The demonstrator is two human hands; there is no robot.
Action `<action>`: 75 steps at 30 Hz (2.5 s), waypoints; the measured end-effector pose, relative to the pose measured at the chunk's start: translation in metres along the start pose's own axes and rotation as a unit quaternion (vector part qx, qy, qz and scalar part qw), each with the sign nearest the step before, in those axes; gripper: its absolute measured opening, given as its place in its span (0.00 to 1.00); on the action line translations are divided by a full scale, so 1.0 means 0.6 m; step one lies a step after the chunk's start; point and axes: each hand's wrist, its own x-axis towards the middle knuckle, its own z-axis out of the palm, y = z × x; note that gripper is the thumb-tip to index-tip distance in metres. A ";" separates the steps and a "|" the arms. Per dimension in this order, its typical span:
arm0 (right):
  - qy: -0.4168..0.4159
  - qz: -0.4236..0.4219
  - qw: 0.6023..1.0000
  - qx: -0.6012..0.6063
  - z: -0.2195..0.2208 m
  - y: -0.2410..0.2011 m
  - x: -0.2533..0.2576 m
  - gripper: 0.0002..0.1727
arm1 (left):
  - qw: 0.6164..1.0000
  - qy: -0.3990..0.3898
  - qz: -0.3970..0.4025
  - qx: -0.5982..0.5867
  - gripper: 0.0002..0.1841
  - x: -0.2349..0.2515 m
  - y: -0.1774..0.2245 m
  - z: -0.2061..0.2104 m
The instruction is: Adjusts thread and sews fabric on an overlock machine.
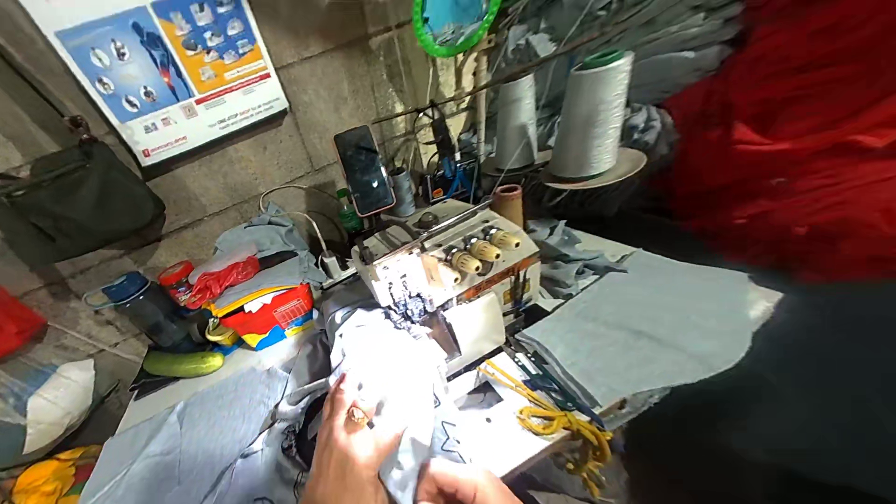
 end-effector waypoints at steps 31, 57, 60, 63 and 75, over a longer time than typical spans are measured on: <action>0.194 -0.015 0.981 0.025 -0.098 0.079 0.068 0.07 | 0.962 0.091 -0.071 -0.249 0.12 0.085 0.037 0.073; 0.172 0.040 0.984 0.023 -0.103 0.029 0.036 0.10 | 0.983 0.090 -0.009 0.160 0.21 0.025 0.080 0.127; 0.190 0.030 0.980 -0.045 -0.105 0.039 0.060 0.12 | 0.986 0.026 -0.045 0.157 0.20 0.038 0.059 0.105; 0.206 0.072 0.969 -0.117 -0.112 0.037 0.104 0.14 | 0.988 0.002 -0.049 0.150 0.21 0.047 0.026 0.089; 0.253 0.087 0.946 -0.186 -0.102 0.046 0.119 0.18 | 0.877 -0.318 -0.360 0.002 0.26 0.162 -0.089 0.050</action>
